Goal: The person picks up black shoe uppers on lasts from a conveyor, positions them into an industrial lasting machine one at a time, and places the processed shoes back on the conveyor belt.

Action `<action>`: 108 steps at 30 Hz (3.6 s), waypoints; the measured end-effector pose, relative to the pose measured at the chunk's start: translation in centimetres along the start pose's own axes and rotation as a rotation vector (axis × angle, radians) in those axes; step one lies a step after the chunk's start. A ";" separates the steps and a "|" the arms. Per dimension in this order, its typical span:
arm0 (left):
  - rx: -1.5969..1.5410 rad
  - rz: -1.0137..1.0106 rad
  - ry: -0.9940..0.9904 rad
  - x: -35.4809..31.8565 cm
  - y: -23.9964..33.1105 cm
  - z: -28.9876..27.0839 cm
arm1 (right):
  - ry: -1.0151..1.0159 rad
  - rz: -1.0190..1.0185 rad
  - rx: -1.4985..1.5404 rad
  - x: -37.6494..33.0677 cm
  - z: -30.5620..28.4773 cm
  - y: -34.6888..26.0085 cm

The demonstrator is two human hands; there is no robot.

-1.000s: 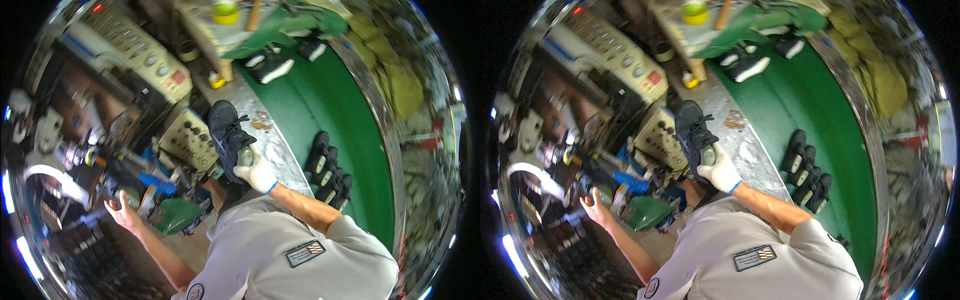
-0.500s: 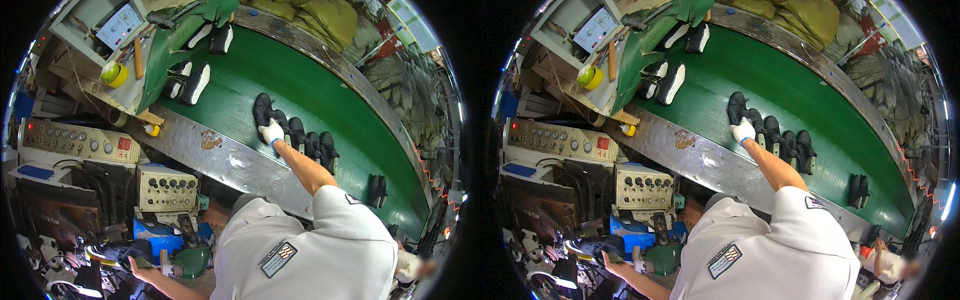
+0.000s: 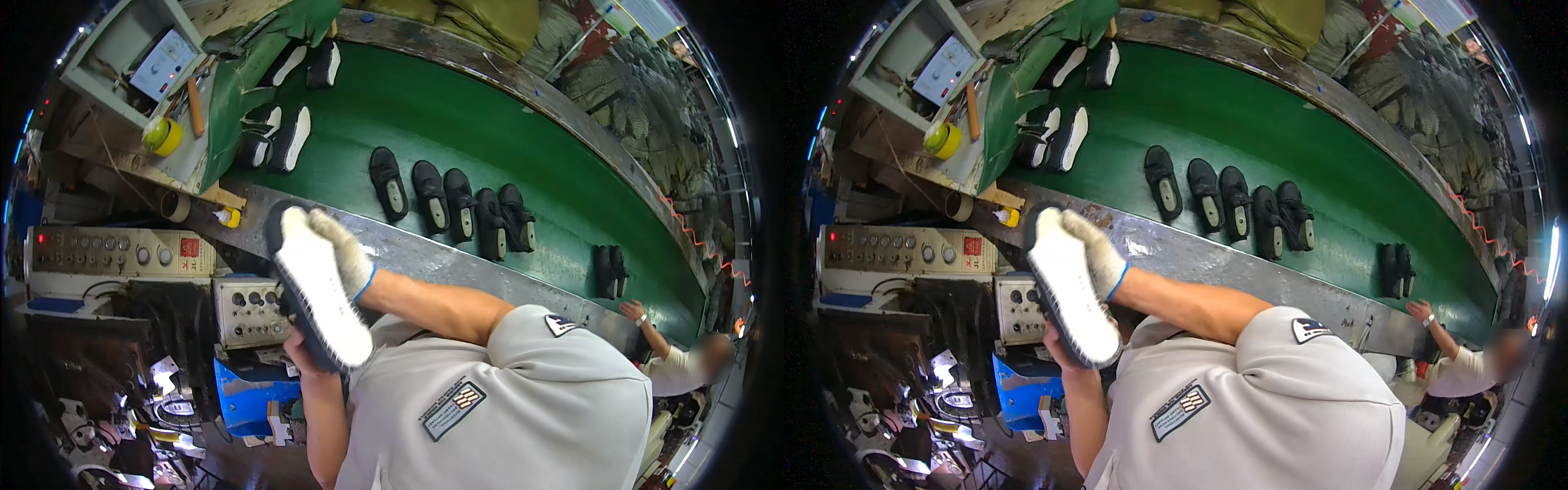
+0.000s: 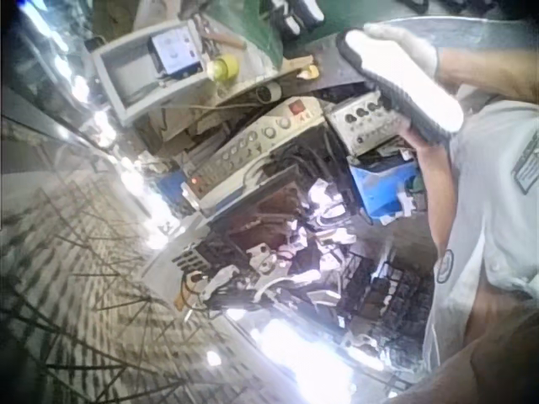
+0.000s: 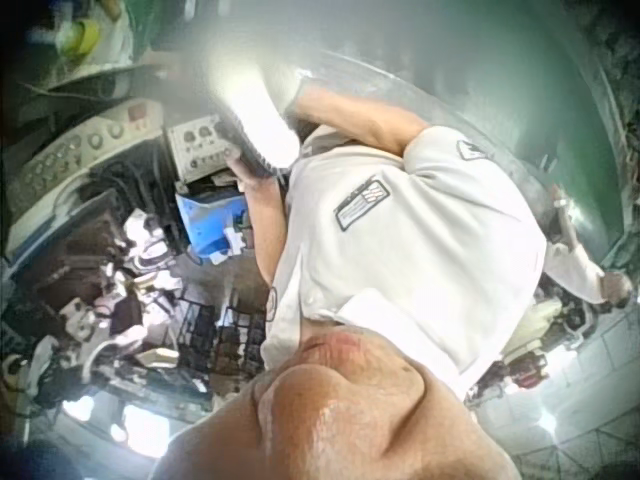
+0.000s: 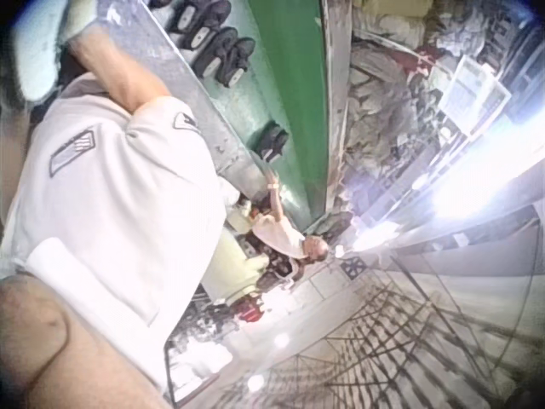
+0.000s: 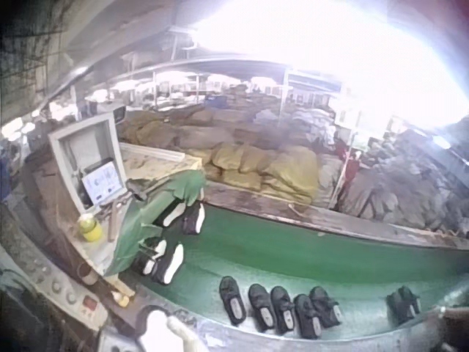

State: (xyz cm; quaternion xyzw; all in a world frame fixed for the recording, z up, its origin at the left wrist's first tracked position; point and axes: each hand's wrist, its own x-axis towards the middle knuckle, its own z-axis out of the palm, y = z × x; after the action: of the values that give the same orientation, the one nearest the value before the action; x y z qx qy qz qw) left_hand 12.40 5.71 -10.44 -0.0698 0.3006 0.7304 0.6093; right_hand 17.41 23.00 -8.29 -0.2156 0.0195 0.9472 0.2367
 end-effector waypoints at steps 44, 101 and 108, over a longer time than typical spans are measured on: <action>2.049 0.602 1.219 -11.8 5.4 -14.3 | 0.392 -0.139 -0.914 43.7 -18.8 -17.2; 0.077 0.805 0.878 -19.7 22.0 -21.9 | -0.445 0.246 -1.053 10.4 -1.1 44.3; -0.012 0.802 0.859 -18.9 21.9 -21.7 | -0.356 0.330 -1.008 10.9 -0.6 43.9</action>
State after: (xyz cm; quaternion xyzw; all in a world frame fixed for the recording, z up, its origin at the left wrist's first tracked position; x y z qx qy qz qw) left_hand -9.11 -23.41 -11.41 -0.2437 0.5192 0.8119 0.1085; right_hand -11.03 -11.22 -16.28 -0.1330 -0.4427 0.8855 -0.0474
